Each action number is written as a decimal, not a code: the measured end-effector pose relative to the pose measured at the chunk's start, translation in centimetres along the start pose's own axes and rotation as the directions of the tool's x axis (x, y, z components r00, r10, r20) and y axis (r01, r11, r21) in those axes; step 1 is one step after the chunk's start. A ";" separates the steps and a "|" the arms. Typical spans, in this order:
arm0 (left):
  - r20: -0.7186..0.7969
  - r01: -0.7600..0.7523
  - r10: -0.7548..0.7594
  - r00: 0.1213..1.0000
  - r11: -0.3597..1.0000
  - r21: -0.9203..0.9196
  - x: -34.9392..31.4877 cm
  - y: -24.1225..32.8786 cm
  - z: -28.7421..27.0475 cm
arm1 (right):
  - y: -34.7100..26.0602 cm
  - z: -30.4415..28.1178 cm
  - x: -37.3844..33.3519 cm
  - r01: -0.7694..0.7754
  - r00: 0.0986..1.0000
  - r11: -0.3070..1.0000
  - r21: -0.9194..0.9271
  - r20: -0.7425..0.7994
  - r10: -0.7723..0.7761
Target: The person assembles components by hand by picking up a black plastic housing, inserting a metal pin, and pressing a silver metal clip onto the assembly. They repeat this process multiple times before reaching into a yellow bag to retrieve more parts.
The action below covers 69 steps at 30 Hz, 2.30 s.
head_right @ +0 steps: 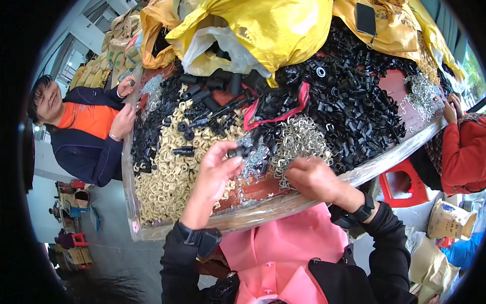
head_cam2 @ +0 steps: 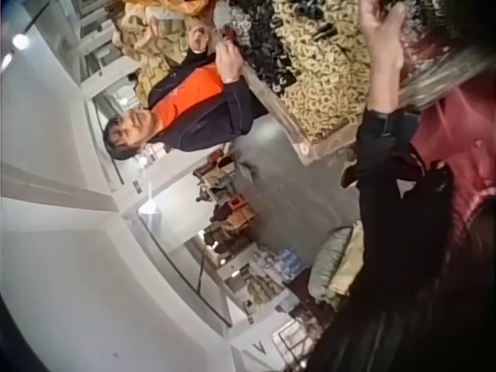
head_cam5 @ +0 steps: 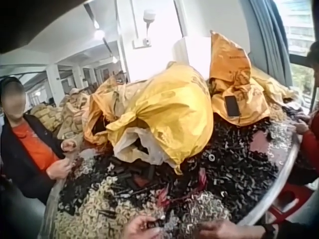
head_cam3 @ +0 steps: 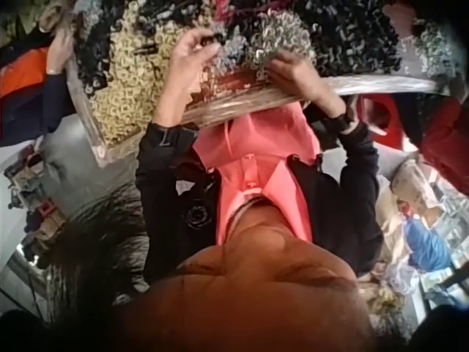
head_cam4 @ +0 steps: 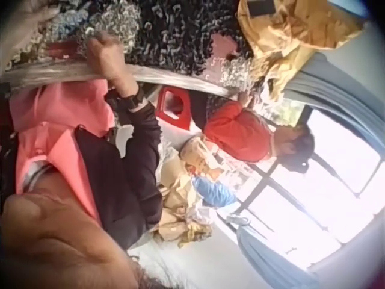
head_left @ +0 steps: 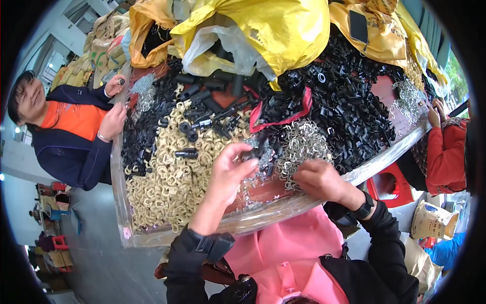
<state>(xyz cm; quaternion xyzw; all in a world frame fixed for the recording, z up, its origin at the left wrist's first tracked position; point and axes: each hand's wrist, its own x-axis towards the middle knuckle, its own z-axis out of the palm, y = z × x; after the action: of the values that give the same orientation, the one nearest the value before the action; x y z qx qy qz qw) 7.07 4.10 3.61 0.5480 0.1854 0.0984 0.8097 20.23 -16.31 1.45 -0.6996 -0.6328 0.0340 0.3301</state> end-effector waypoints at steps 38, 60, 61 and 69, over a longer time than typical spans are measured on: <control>0.001 0.178 -0.227 0.974 0.761 -0.624 -8.7 -6.5 -1.3 | -1.9 5.1 3.4 0.044 0.964 0.959 -0.279 0.265 0.033; 0.005 0.186 -0.235 0.972 0.755 -0.628 -8.9 -6.5 -1.4 | -2.2 5.3 3.5 -0.052 0.982 0.966 -0.252 0.161 0.095; 0.005 0.188 -0.238 0.971 0.755 -0.628 -8.9 -6.6 -1.3 | -2.4 4.9 3.4 -0.068 0.983 0.989 -0.128 0.159 0.088; 0.042 0.202 -0.222 0.974 0.767 -0.609 -8.8 -6.4 -0.7 | -6.4 2.6 3.4 -0.290 0.949 0.871 0.395 0.235 0.210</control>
<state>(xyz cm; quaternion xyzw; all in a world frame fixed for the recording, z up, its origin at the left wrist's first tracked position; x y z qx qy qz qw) -1.54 -0.90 -0.90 0.2319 0.2175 0.0697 0.9455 14.10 -12.27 3.89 -0.6807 -0.5417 0.2783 0.4071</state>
